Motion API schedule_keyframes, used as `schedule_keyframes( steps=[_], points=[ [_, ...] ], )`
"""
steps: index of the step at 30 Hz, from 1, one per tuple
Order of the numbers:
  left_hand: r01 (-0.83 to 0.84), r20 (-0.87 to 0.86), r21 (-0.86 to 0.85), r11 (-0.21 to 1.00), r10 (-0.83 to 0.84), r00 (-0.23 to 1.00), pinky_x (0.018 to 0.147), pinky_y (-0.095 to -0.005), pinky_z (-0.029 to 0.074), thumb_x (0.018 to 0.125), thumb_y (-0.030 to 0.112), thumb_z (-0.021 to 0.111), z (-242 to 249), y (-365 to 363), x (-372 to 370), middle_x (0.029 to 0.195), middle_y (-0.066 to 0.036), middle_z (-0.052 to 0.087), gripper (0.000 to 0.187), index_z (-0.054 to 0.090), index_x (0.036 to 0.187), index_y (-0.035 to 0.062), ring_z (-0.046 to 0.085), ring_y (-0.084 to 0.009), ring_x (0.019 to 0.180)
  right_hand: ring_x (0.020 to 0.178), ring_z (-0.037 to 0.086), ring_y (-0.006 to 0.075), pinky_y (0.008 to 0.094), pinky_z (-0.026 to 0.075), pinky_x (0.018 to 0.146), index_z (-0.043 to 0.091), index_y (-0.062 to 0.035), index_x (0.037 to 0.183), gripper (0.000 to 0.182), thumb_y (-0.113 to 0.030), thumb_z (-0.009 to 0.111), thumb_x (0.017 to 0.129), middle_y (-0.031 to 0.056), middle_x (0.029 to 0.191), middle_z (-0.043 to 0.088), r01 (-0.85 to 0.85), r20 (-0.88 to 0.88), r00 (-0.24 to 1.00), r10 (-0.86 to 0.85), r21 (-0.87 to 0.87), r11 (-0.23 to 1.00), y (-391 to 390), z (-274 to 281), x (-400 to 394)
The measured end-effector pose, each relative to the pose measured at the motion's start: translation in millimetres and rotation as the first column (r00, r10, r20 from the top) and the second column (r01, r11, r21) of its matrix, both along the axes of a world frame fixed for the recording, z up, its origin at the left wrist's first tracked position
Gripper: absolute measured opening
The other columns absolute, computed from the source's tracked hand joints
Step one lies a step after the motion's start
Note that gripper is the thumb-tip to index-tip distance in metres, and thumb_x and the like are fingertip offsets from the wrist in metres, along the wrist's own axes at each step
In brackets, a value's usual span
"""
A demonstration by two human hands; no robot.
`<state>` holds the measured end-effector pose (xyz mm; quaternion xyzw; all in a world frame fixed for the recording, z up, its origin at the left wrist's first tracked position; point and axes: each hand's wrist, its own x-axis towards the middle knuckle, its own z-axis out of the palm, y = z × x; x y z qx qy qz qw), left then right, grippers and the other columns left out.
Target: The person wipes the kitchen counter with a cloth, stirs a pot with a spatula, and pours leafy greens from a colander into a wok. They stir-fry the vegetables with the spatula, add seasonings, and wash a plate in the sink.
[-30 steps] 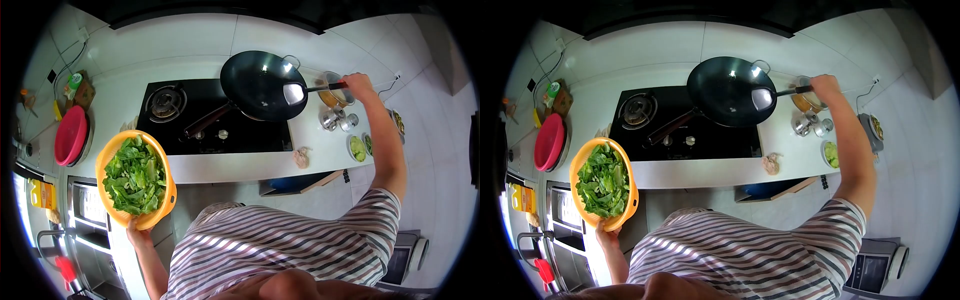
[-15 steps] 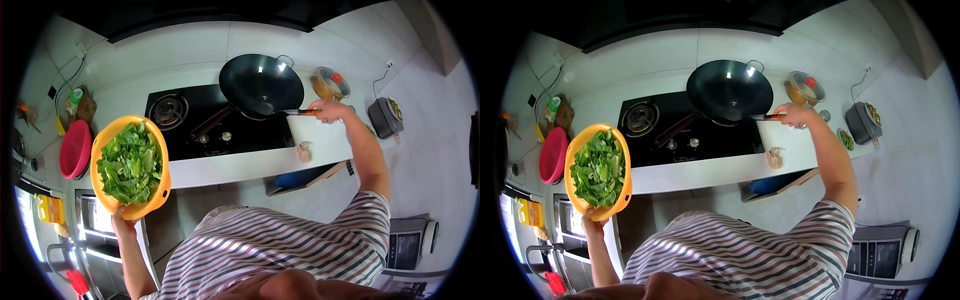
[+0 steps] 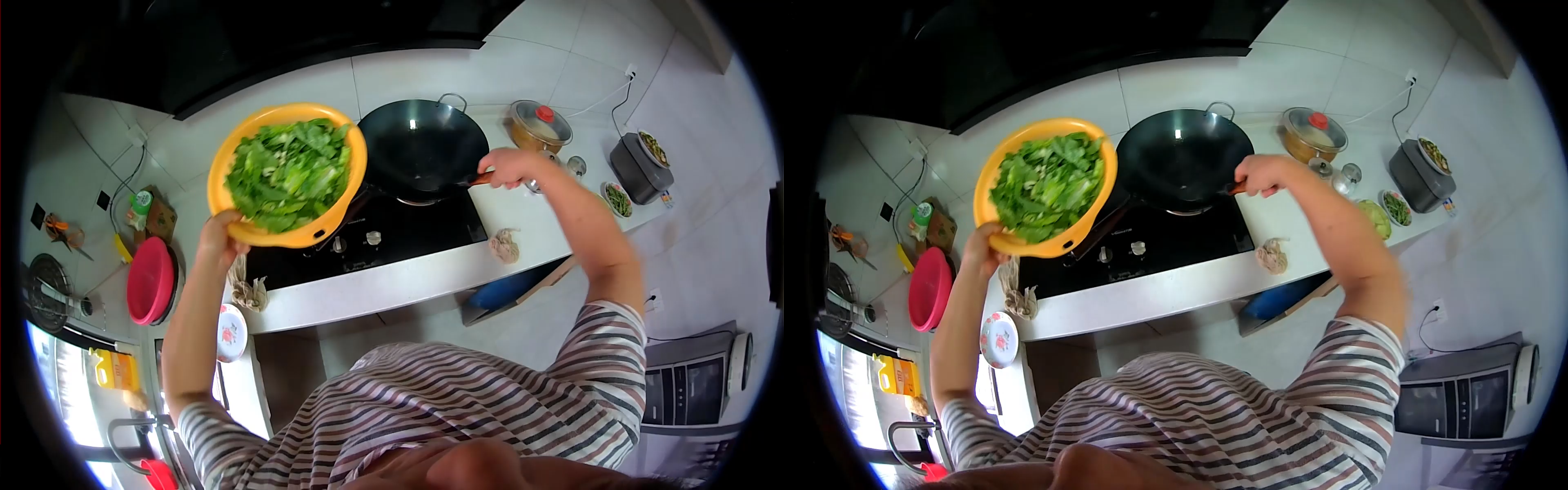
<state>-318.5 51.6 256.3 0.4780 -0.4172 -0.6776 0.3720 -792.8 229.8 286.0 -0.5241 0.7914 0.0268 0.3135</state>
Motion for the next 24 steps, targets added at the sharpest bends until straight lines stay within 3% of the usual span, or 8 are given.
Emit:
schedule_keyframes(
  steps=[3, 5, 6, 10, 13, 17, 20, 24],
  points=[
    [0.153, 0.034, 0.010, 0.988, -0.153, 0.988, 0.030, -0.0305, 0.032, 0.079, 0.016, 0.048, -4, -51, -53, 0.064, -0.015, 0.054, 0.019, 0.046, 0.088, 0.0000, 0.047, -0.0217, 0.038, 0.044, 0.048, 0.0115, 0.0249, 0.037, 0.038, 0.056, -0.0118, 0.111, 0.041, -0.009, 0.059, 0.070, 0.0047, 0.061, 0.054, -0.070, 0.012, 0.997, 0.077, -0.303, 0.951, -30, -87, -12],
    [0.043, 0.261, -0.183, 0.982, 0.007, 0.965, 0.032, -0.0314, 0.042, 0.074, 0.016, 0.053, 13, -45, -106, 0.066, -0.014, 0.056, 0.027, 0.048, 0.092, -0.0033, 0.055, -0.0237, 0.044, 0.042, 0.051, 0.0162, 0.0296, 0.041, 0.038, 0.058, -0.0098, 0.108, 0.037, -0.008, 0.056, 0.070, 0.0069, 0.063, 0.056, -0.062, -0.004, 0.998, 0.068, -0.442, 0.895, -47, -129, -18],
    [0.054, 0.271, -0.265, 0.963, 0.021, 0.962, 0.032, -0.0325, 0.042, 0.073, 0.014, 0.054, 5, -63, -123, 0.067, -0.015, 0.057, 0.026, 0.050, 0.090, -0.0052, 0.057, -0.0243, 0.046, 0.041, 0.049, 0.0147, 0.0286, 0.039, 0.036, 0.056, -0.0094, 0.107, 0.035, -0.009, 0.056, 0.072, 0.0065, 0.062, 0.054, 0.171, 0.238, 0.968, -0.080, -0.397, 0.902, -37, -118, -10],
    [0.216, 0.688, -0.475, 0.853, 0.207, 0.696, 0.043, -0.0359, 0.050, 0.074, 0.014, 0.050, 31, -70, -197, 0.078, -0.018, 0.063, 0.030, 0.056, 0.100, -0.0002, 0.064, -0.0297, 0.060, 0.040, 0.041, 0.0089, 0.0223, 0.029, 0.033, 0.048, -0.0099, 0.089, 0.012, -0.014, 0.054, 0.080, 0.0034, 0.058, 0.049, 0.608, 0.873, 0.394, -0.288, -0.012, 0.794, 0, -122, -15],
    [0.384, 0.795, -0.546, 0.745, 0.314, 0.519, 0.069, -0.0380, 0.051, 0.079, 0.012, 0.043, 32, -81, -240, 0.097, -0.019, 0.061, 0.039, 0.048, 0.116, 0.0033, 0.062, -0.0308, 0.087, 0.042, 0.038, 0.0077, 0.0192, 0.025, 0.033, 0.042, -0.0121, 0.085, 0.010, -0.015, 0.051, 0.084, 0.0053, 0.062, 0.049, 0.656, 0.952, -0.118, -0.282, 0.288, 0.697, 32, -126, -11],
    [0.645, 0.806, -0.573, 0.506, 0.492, 0.329, 0.075, -0.0367, 0.049, 0.082, 0.010, 0.042, 34, -64, -297, 0.098, -0.020, 0.061, 0.046, 0.037, 0.127, 0.0020, 0.060, -0.0308, 0.091, 0.045, 0.037, 0.0062, 0.0168, 0.025, 0.036, 0.043, -0.0123, 0.093, 0.010, -0.015, 0.049, 0.085, 0.0065, 0.065, 0.049, 0.621, 0.890, -0.419, -0.180, 0.426, 0.658, 63, -138, -11],
    [0.784, 0.786, -0.504, 0.361, 0.567, 0.244, 0.073, -0.0353, 0.050, 0.081, 0.008, 0.043, 31, -59, -326, 0.098, -0.021, 0.059, 0.051, 0.032, 0.131, 0.0011, 0.061, -0.0308, 0.086, 0.046, 0.038, 0.0065, 0.0168, 0.025, 0.036, 0.044, -0.0124, 0.093, 0.012, -0.015, 0.051, 0.084, 0.0064, 0.067, 0.049, 0.561, 0.820, -0.560, -0.116, 0.478, 0.676, 74, -141, -6],
    [0.862, 0.741, -0.438, 0.256, 0.645, 0.186, 0.067, -0.0336, 0.051, 0.079, 0.006, 0.048, 25, -70, -347, 0.095, -0.022, 0.057, 0.058, 0.028, 0.133, -0.0001, 0.061, -0.0299, 0.078, 0.047, 0.037, 0.0062, 0.0168, 0.024, 0.037, 0.049, -0.0127, 0.095, 0.015, -0.018, 0.054, 0.083, 0.0045, 0.067, 0.049, 0.701, 0.899, -0.423, -0.116, 0.406, 0.586, 81, -132, 5]
  ],
)
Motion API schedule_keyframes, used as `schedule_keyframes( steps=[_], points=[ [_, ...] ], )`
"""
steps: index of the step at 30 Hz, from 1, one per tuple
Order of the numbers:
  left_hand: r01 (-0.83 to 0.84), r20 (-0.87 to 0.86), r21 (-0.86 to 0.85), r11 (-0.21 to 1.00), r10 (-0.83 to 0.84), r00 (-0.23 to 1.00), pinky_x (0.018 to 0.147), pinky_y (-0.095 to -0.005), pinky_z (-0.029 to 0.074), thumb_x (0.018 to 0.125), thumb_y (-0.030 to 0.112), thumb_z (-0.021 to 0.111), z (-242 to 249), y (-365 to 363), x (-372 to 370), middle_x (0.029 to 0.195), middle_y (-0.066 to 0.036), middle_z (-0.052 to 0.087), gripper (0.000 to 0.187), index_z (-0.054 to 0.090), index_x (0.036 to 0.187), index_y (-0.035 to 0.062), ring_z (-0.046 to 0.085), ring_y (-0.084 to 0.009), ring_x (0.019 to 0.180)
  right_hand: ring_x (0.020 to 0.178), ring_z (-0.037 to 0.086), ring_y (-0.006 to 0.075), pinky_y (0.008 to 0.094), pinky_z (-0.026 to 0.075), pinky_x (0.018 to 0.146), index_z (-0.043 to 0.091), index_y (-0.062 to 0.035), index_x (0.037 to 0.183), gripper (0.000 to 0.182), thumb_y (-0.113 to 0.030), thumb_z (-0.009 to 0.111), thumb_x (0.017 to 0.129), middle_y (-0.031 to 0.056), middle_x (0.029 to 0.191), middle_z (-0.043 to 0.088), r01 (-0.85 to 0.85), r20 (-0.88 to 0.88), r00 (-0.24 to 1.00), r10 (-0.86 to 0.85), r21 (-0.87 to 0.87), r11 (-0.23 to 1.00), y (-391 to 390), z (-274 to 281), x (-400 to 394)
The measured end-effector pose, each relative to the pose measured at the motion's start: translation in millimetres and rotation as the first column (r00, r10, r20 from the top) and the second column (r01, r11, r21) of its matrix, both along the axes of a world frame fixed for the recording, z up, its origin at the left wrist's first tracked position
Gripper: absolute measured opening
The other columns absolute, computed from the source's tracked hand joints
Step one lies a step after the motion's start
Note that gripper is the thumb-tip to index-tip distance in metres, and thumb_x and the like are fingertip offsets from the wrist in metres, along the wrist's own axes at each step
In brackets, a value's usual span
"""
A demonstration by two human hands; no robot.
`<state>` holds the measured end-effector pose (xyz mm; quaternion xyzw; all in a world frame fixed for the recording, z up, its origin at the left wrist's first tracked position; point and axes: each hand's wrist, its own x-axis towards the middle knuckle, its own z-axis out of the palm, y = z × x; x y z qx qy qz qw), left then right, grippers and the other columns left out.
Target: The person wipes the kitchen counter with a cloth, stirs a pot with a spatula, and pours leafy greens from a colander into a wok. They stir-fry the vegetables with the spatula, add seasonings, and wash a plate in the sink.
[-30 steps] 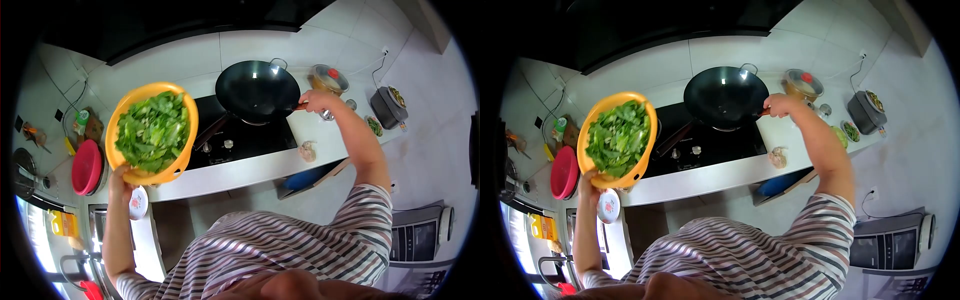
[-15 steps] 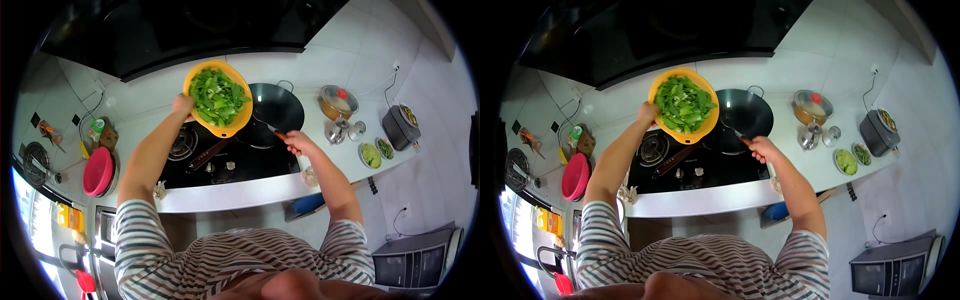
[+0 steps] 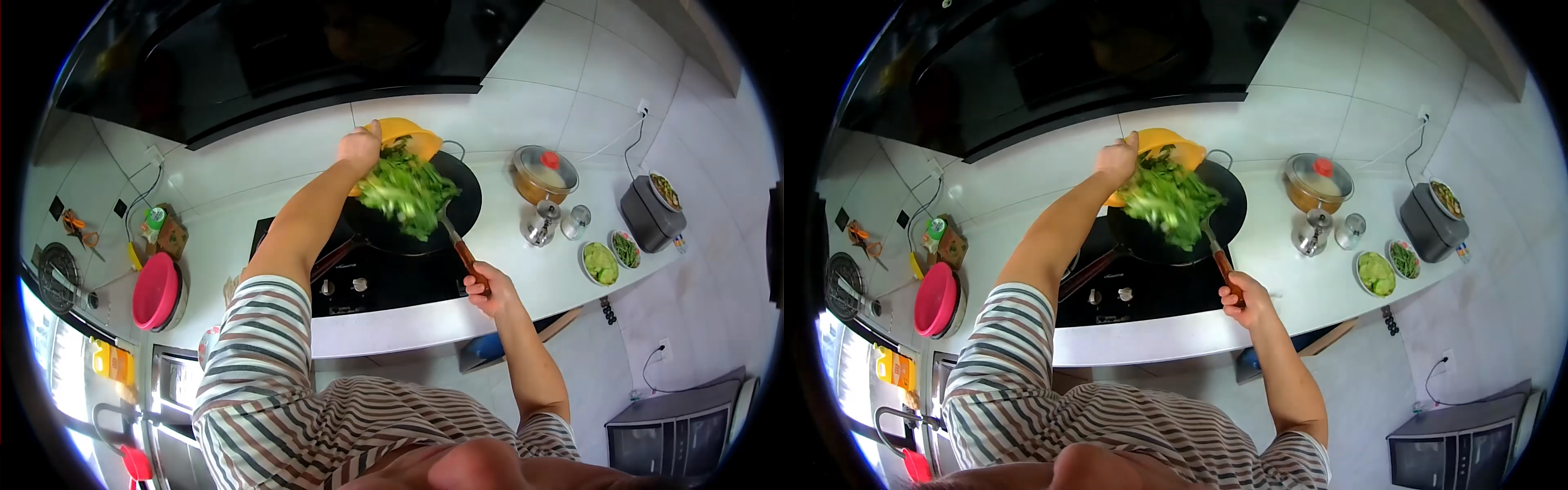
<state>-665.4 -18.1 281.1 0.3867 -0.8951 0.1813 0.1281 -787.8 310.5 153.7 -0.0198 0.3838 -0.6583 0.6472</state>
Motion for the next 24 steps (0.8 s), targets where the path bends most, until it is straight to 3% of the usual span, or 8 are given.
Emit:
schedule_keyframes(
  steps=[4, 8, 11, 14, 16, 19, 21, 24],
  points=[
    [0.037, 0.024, -0.074, 0.997, -0.036, 0.999, 0.062, -0.0346, 0.051, 0.077, 0.006, 0.049, 12, 1, -1, 0.094, -0.024, 0.055, 0.058, 0.028, 0.130, -0.0014, 0.062, -0.0300, 0.073, 0.046, 0.038, 0.0071, 0.0182, 0.025, 0.036, 0.042, -0.0162, 0.089, 0.015, -0.018, 0.055, 0.081, 0.0046, 0.066, 0.049, -0.025, -0.164, 0.986, 0.020, -0.025, 0.999, 0, 7, 4],
    [0.117, -0.053, -0.186, 0.976, -0.129, 0.990, 0.060, -0.0361, 0.051, 0.077, 0.006, 0.048, 23, -9, 15, 0.097, -0.024, 0.054, 0.056, 0.030, 0.129, 0.0000, 0.061, -0.0316, 0.071, 0.045, 0.038, 0.0082, 0.0202, 0.025, 0.036, 0.041, -0.0137, 0.095, 0.011, -0.016, 0.048, 0.087, 0.0046, 0.064, 0.048, -0.053, -0.213, 0.976, 0.052, -0.002, 0.999, -7, 17, 3],
    [0.137, -0.080, -0.237, 0.962, -0.160, 0.984, 0.059, -0.0370, 0.051, 0.076, 0.006, 0.048, 41, 7, 32, 0.099, -0.023, 0.054, 0.055, 0.032, 0.129, 0.0020, 0.061, -0.0323, 0.071, 0.045, 0.038, 0.0068, 0.0181, 0.025, 0.036, 0.042, -0.0148, 0.093, 0.013, -0.017, 0.051, 0.084, 0.0045, 0.065, 0.049, -0.023, -0.243, 0.970, 0.024, 0.007, 1.000, -11, 19, 3],
    [0.174, -0.137, -0.278, 0.945, -0.218, 0.966, 0.056, -0.0373, 0.050, 0.076, 0.006, 0.048, 50, 19, 49, 0.105, -0.026, 0.052, 0.054, 0.033, 0.128, 0.0025, 0.061, -0.0328, 0.069, 0.045, 0.038, 0.0070, 0.0186, 0.026, 0.036, 0.044, -0.0130, 0.095, 0.011, -0.017, 0.049, 0.086, 0.0049, 0.065, 0.049, -0.007, -0.164, 0.986, 0.007, 0.003, 1.000, -17, 20, -3],
    [0.229, -0.233, -0.449, 0.864, -0.361, 0.903, 0.053, -0.0370, 0.050, 0.074, 0.006, 0.049, 49, 25, 62, 0.113, -0.028, 0.048, 0.057, 0.034, 0.129, 0.0038, 0.060, -0.0293, 0.062, 0.047, 0.039, 0.0073, 0.0189, 0.026, 0.037, 0.044, -0.0128, 0.093, 0.009, -0.018, 0.048, 0.087, 0.0047, 0.066, 0.049, -0.012, -0.005, 1.000, 0.011, -0.035, 0.999, -23, 17, -13],
    [0.137, -0.089, -0.484, 0.864, -0.205, 0.975, 0.051, -0.0355, 0.050, 0.071, 0.006, 0.051, 4, 41, 68, 0.120, -0.029, 0.043, 0.062, 0.034, 0.130, 0.0055, 0.058, -0.0249, 0.056, 0.047, 0.038, 0.0072, 0.0187, 0.025, 0.037, 0.043, -0.0132, 0.091, 0.008, -0.019, 0.047, 0.087, 0.0041, 0.066, 0.048, 0.015, 0.092, 0.996, -0.001, -0.151, 0.988, -34, 23, -16],
    [0.372, 0.056, -0.373, 0.850, -0.379, 0.924, 0.051, -0.0339, 0.050, 0.069, 0.007, 0.052, -38, 40, 66, 0.121, -0.028, 0.042, 0.064, 0.034, 0.131, 0.0061, 0.056, -0.0223, 0.054, 0.047, 0.038, 0.0074, 0.0190, 0.026, 0.037, 0.043, -0.0138, 0.091, 0.008, -0.019, 0.048, 0.087, 0.0037, 0.067, 0.048, -0.001, 0.049, 0.999, 0.009, -0.169, 0.986, -41, 25, -17],
    [0.306, -0.001, -0.344, 0.888, -0.326, 0.945, 0.050, -0.0324, 0.049, 0.069, 0.008, 0.053, -50, 25, 59, 0.122, -0.026, 0.042, 0.063, 0.035, 0.130, 0.0055, 0.057, -0.0226, 0.056, 0.047, 0.038, 0.0074, 0.0195, 0.026, 0.037, 0.043, -0.0135, 0.090, 0.008, -0.018, 0.049, 0.087, 0.0037, 0.066, 0.048, 0.027, 0.006, 1.000, -0.027, -0.122, 0.992, -44, 28, -15]
  ],
)
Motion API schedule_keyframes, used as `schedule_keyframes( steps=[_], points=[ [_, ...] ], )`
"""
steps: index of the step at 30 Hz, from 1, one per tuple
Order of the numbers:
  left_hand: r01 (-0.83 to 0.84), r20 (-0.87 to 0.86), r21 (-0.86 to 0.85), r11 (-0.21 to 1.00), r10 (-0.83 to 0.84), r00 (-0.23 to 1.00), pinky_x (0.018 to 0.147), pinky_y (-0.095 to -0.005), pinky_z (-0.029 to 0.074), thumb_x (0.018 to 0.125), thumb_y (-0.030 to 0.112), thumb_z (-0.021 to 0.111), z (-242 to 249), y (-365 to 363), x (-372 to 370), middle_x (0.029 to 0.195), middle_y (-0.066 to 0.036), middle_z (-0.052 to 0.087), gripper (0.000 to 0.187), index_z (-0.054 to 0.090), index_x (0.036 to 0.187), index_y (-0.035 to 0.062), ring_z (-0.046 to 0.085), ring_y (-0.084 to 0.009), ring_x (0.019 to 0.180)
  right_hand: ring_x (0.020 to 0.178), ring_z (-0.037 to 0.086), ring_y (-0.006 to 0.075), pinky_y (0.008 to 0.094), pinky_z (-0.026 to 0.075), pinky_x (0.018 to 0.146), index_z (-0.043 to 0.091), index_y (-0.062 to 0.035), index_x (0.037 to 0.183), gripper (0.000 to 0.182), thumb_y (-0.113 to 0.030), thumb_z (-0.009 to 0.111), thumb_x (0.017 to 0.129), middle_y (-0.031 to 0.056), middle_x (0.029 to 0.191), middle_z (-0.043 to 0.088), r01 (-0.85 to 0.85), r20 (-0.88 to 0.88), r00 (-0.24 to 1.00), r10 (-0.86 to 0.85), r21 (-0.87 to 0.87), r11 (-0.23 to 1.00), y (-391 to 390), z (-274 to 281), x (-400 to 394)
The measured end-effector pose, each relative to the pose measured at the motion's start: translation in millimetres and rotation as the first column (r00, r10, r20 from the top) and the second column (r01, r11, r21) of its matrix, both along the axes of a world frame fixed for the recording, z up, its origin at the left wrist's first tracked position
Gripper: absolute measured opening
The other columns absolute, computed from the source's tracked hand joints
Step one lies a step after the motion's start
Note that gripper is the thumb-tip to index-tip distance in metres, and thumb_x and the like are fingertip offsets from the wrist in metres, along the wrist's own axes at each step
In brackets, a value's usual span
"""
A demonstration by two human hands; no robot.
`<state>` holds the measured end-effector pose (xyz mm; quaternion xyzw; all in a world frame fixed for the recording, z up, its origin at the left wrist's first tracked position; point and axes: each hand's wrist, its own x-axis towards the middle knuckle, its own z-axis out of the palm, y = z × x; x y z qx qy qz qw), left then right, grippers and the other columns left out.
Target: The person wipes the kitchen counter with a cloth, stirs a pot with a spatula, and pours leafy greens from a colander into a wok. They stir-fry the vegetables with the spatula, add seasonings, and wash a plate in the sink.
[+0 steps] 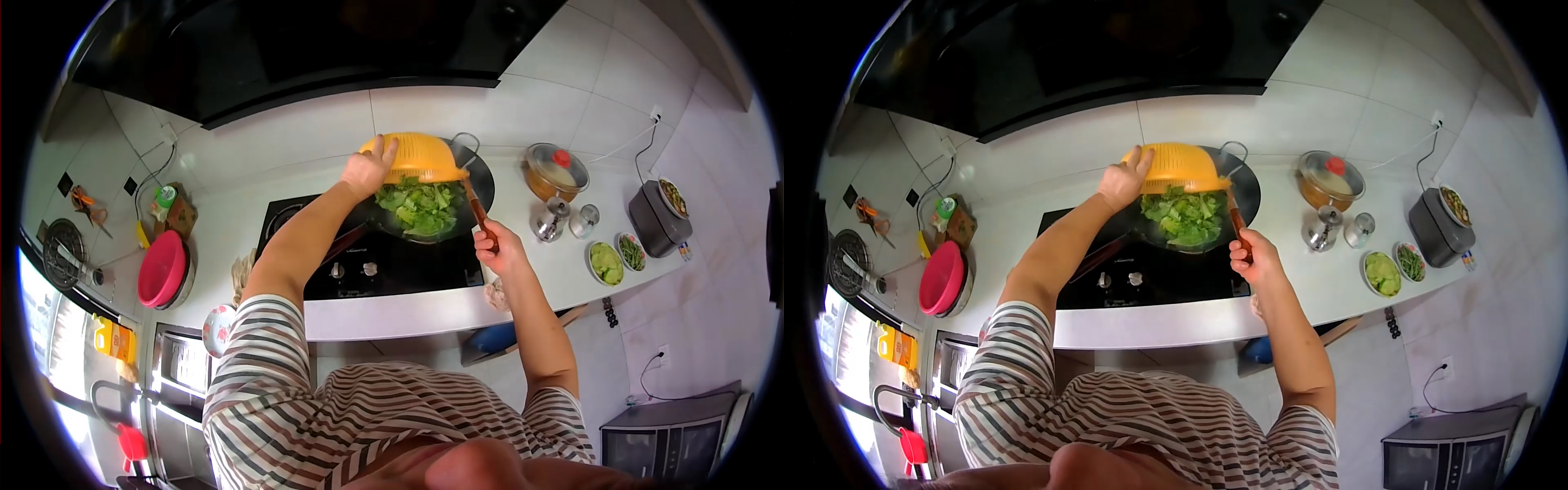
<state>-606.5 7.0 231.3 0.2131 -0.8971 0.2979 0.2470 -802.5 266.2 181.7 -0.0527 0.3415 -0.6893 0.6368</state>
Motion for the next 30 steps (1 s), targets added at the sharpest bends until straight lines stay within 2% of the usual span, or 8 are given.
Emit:
schedule_keyframes(
  steps=[9, 12, 20, 23, 26, 27, 29, 30],
  points=[
    [-0.034, -0.387, -0.163, 0.986, -0.033, 0.922, 0.048, -0.0337, 0.049, 0.066, 0.007, 0.056, 58, 0, 32, 0.119, -0.019, 0.049, 0.063, 0.040, 0.127, 0.0075, 0.059, -0.0215, 0.055, 0.047, 0.038, 0.0077, 0.0200, 0.025, 0.037, 0.043, -0.0140, 0.086, 0.008, -0.018, 0.050, 0.086, 0.0041, 0.066, 0.049, -0.027, -0.081, 0.996, 0.027, 0.007, 1.000, 12, 5, 16],
    [-0.086, -0.082, -0.096, 0.992, 0.078, 0.994, 0.053, -0.0329, 0.051, 0.068, 0.008, 0.056, 18, 14, 17, 0.121, -0.020, 0.047, 0.061, 0.040, 0.126, 0.0071, 0.061, -0.0224, 0.059, 0.046, 0.038, 0.0094, 0.0212, 0.026, 0.036, 0.042, -0.0126, 0.086, 0.011, -0.021, 0.049, 0.087, 0.0055, 0.067, 0.049, -0.101, -0.054, 0.994, 0.095, -0.102, 0.990, 3, 18, 21],
    [-0.155, -0.387, 0.267, 0.951, 0.253, 0.886, 0.059, -0.0357, 0.051, 0.074, 0.009, 0.051, 39, -14, 43, 0.113, -0.019, 0.054, 0.050, 0.042, 0.123, 0.0061, 0.062, -0.0277, 0.070, 0.042, 0.038, 0.0096, 0.0213, 0.026, 0.034, 0.047, -0.0114, 0.088, 0.013, -0.024, 0.048, 0.088, 0.0053, 0.065, 0.050, -0.130, -0.202, 0.970, 0.136, 0.046, 0.990, 14, -7, 5],
    [-0.117, -0.497, 0.602, 0.790, 0.486, 0.719, 0.058, -0.0363, 0.049, 0.073, 0.008, 0.051, 40, -25, 74, 0.095, -0.018, 0.061, 0.044, 0.047, 0.117, 0.0051, 0.061, -0.0313, 0.067, 0.043, 0.042, 0.0105, 0.0202, 0.025, 0.033, 0.050, -0.0118, 0.093, 0.017, -0.027, 0.050, 0.088, 0.0066, 0.067, 0.054, -0.226, -0.156, 0.960, 0.231, 0.052, 0.973, 21, -32, -11],
    [0.500, -0.606, 0.770, 0.396, 0.699, 0.379, 0.040, -0.0329, 0.042, 0.075, 0.005, 0.047, 30, -15, 114, 0.073, -0.015, 0.060, 0.029, 0.054, 0.103, -0.0014, 0.056, -0.0237, 0.048, 0.050, 0.052, 0.0166, 0.0267, 0.036, 0.038, 0.052, -0.0080, 0.095, 0.023, -0.029, 0.053, 0.085, 0.0110, 0.073, 0.059, -0.218, -0.459, 0.822, 0.337, 0.292, 0.931, 22, -42, -21],
    [0.497, -0.604, 0.768, 0.404, 0.714, 0.354, 0.040, -0.0329, 0.042, 0.075, 0.005, 0.047, 25, -9, 131, 0.073, -0.015, 0.060, 0.029, 0.054, 0.103, -0.0014, 0.056, -0.0237, 0.048, 0.055, 0.056, 0.0211, 0.0308, 0.041, 0.045, 0.053, -0.0055, 0.095, 0.026, -0.028, 0.055, 0.083, 0.0126, 0.074, 0.060, -0.119, -0.806, 0.427, 0.409, 0.399, 0.909, 20, -37, -21],
    [0.735, -0.598, 0.649, 0.194, 0.728, 0.336, 0.034, -0.0287, 0.037, 0.077, 0.004, 0.047, 12, 2, 170, 0.068, -0.013, 0.057, 0.023, 0.053, 0.096, -0.0059, 0.050, -0.0170, 0.042, 0.070, 0.059, 0.0308, 0.0384, 0.047, 0.066, 0.056, -0.0004, 0.096, 0.031, -0.022, 0.061, 0.075, 0.0147, 0.075, 0.060, 0.158, -0.797, -0.526, 0.296, 0.250, 0.955, 4, -21, -19],
    [0.752, -0.613, 0.626, 0.206, 0.726, 0.312, 0.031, -0.0266, 0.034, 0.077, 0.005, 0.049, 12, 14, 186, 0.066, -0.013, 0.056, 0.019, 0.053, 0.091, -0.0077, 0.047, -0.0151, 0.038, 0.073, 0.058, 0.0319, 0.0373, 0.047, 0.065, 0.056, -0.0019, 0.095, 0.027, -0.018, 0.061, 0.074, 0.0151, 0.077, 0.060, 0.164, -0.803, -0.572, 0.167, 0.088, 0.983, -9, 13, 2]
  ],
)
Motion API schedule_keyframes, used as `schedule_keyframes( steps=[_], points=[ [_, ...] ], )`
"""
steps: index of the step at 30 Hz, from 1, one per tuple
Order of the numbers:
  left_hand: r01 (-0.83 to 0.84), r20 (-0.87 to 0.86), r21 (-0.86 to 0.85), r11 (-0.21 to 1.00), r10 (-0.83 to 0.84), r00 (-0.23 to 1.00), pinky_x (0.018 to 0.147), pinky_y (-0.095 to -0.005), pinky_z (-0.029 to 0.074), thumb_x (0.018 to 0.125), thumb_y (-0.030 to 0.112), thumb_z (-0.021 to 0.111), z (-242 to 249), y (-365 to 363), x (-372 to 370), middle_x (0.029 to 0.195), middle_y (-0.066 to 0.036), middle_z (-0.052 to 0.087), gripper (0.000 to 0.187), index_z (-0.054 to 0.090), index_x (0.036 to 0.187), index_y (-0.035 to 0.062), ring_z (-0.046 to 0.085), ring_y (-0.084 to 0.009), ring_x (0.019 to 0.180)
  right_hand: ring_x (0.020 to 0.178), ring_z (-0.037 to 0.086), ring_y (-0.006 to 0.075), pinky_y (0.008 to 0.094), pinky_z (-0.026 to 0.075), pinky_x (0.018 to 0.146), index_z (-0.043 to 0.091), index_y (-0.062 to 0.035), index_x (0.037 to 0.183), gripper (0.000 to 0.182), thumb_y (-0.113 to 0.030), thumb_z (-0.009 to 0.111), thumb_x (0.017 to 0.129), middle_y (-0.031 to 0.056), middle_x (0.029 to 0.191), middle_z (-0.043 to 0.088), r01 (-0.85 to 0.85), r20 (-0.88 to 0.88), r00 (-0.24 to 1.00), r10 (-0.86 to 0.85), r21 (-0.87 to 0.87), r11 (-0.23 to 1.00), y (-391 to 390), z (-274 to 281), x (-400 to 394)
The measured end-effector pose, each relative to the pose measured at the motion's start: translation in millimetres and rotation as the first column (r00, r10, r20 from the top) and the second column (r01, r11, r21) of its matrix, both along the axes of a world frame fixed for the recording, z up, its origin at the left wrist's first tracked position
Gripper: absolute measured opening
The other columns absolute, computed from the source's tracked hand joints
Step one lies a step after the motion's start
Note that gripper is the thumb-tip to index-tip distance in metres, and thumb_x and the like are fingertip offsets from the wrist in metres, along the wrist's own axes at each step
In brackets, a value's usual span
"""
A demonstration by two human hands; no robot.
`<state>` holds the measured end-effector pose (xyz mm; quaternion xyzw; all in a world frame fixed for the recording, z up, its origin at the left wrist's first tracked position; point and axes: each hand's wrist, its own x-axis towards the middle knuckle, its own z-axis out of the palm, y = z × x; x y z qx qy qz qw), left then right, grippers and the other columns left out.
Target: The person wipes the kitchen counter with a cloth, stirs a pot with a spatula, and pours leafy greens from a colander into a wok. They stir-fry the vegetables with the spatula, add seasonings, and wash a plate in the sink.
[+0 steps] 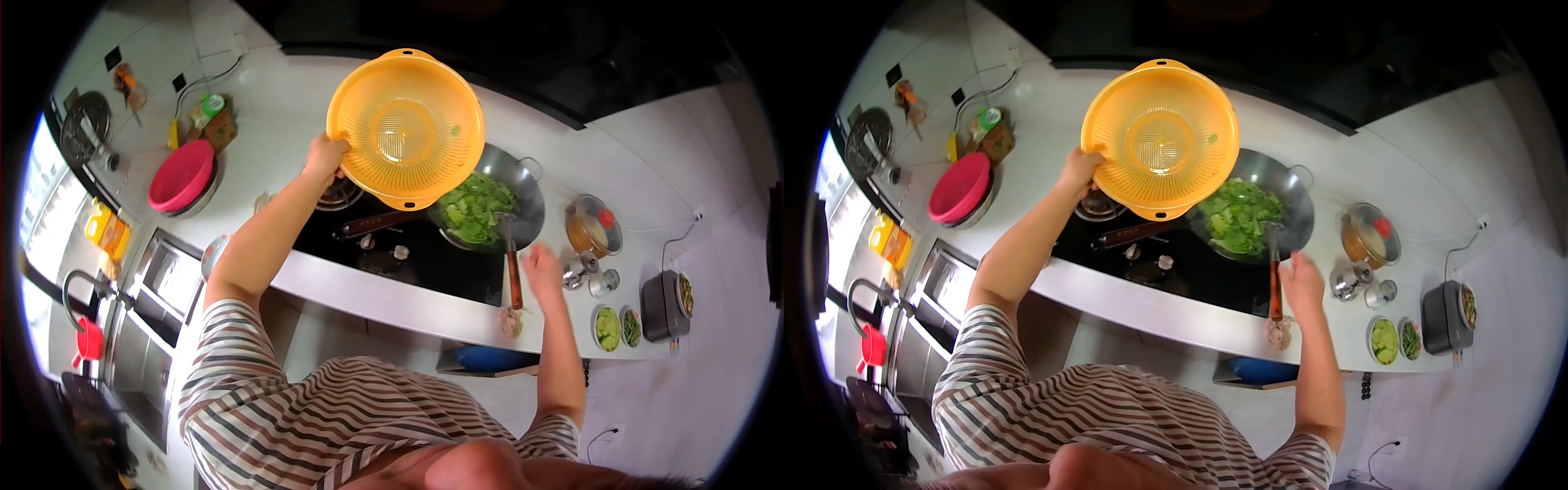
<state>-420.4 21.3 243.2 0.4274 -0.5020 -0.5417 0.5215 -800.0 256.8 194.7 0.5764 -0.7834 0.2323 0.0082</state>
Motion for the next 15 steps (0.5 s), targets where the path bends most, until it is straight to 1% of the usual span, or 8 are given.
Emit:
schedule_keyframes(
  steps=[1, 4, 7, 8, 9, 11, 12, 15],
  points=[
    [-0.018, 0.000, 0.018, 1.000, 0.018, 1.000, 0.031, -0.0266, 0.034, 0.077, 0.005, 0.049, 0, 9, 16, 0.066, -0.013, 0.056, 0.019, 0.053, 0.091, -0.0077, 0.047, -0.0151, 0.038, 0.078, 0.058, 0.0318, 0.0363, 0.046, 0.067, 0.055, -0.0041, 0.097, 0.024, -0.015, 0.059, 0.076, 0.0156, 0.083, 0.060, -0.076, 0.134, 0.987, 0.084, -0.062, 0.995, -15, 33, 25],
    [-0.107, 0.225, -0.056, 0.993, 0.117, 0.967, 0.033, -0.0268, 0.037, 0.077, 0.008, 0.053, 9, 40, 62, 0.066, -0.009, 0.057, 0.025, 0.053, 0.097, -0.0060, 0.048, -0.0149, 0.040, 0.078, 0.056, 0.0329, 0.0409, 0.046, 0.065, 0.053, -0.0053, 0.090, 0.013, -0.008, 0.054, 0.078, 0.0135, 0.086, 0.056, -0.523, -0.242, 0.852, 0.465, -0.341, 0.781, -66, 86, 120],
    [-0.176, 0.333, -0.143, 0.974, 0.215, 0.918, 0.035, -0.0259, 0.038, 0.078, 0.009, 0.052, 13, 68, 108, 0.068, -0.009, 0.057, 0.026, 0.054, 0.100, -0.0042, 0.049, -0.0145, 0.043, 0.081, 0.057, 0.0290, 0.0384, 0.048, 0.070, 0.057, -0.0022, 0.089, 0.016, -0.007, 0.050, 0.076, 0.0123, 0.088, 0.057, -0.617, -0.547, 0.667, 0.506, -0.026, 0.786, -134, 85, 203],
    [-0.190, 0.380, -0.167, 0.968, 0.241, 0.893, 0.047, -0.0297, 0.045, 0.078, 0.010, 0.052, 21, 83, 125, 0.073, -0.011, 0.060, 0.028, 0.055, 0.103, -0.0024, 0.055, -0.0181, 0.054, 0.082, 0.058, 0.0278, 0.0385, 0.048, 0.070, 0.058, -0.0018, 0.088, 0.016, -0.007, 0.051, 0.076, 0.0118, 0.088, 0.057, -0.601, -0.622, 0.605, 0.498, 0.053, 0.797, -155, 76, 229],
    [-0.216, 0.380, -0.161, 0.963, 0.262, 0.887, 0.047, -0.0297, 0.045, 0.078, 0.010, 0.052, 16, 89, 144, 0.073, -0.011, 0.060, 0.028, 0.055, 0.103, -0.0024, 0.055, -0.0181, 0.054, 0.082, 0.058, 0.0278, 0.0385, 0.048, 0.070, 0.058, -0.0018, 0.088, 0.016, -0.007, 0.051, 0.076, 0.0118, 0.088, 0.057, -0.622, -0.619, 0.591, 0.517, 0.059, 0.781, -175, 61, 256],
    [-0.207, 0.357, -0.423, 0.882, 0.372, 0.857, 0.064, -0.0342, 0.047, 0.077, 0.010, 0.053, 10, 102, 186, 0.081, -0.015, 0.062, 0.032, 0.054, 0.107, 0.0003, 0.060, -0.0240, 0.070, 0.084, 0.059, 0.0263, 0.0389, 0.049, 0.070, 0.061, -0.0030, 0.089, 0.018, -0.005, 0.051, 0.074, 0.0117, 0.089, 0.059, -0.491, -0.656, 0.567, 0.499, 0.218, 0.844, -200, 40, 319],
    [-0.224, 0.413, -0.349, 0.910, 0.364, 0.835, 0.075, -0.0355, 0.045, 0.076, 0.009, 0.052, 13, 113, 210, 0.085, -0.018, 0.062, 0.035, 0.054, 0.110, 0.0022, 0.061, -0.0285, 0.081, 0.084, 0.059, 0.0263, 0.0389, 0.049, 0.070, 0.061, -0.0030, 0.089, 0.018, -0.005, 0.051, 0.074, 0.0117, 0.089, 0.059, -0.522, -0.657, 0.538, 0.528, 0.231, 0.821, -203, 34, 349],
    [-0.295, 0.469, -0.347, 0.890, 0.437, 0.767, 0.072, -0.0348, 0.046, 0.075, 0.009, 0.052, 7, 133, 287, 0.084, -0.019, 0.062, 0.035, 0.055, 0.108, 0.0023, 0.061, -0.0305, 0.080, 0.077, 0.059, 0.0302, 0.0396, 0.049, 0.066, 0.060, -0.0017, 0.083, 0.014, -0.008, 0.051, 0.075, 0.0155, 0.084, 0.059, -0.621, -0.537, 0.333, 0.775, 0.494, 0.609, -201, 24, 437]
  ],
)
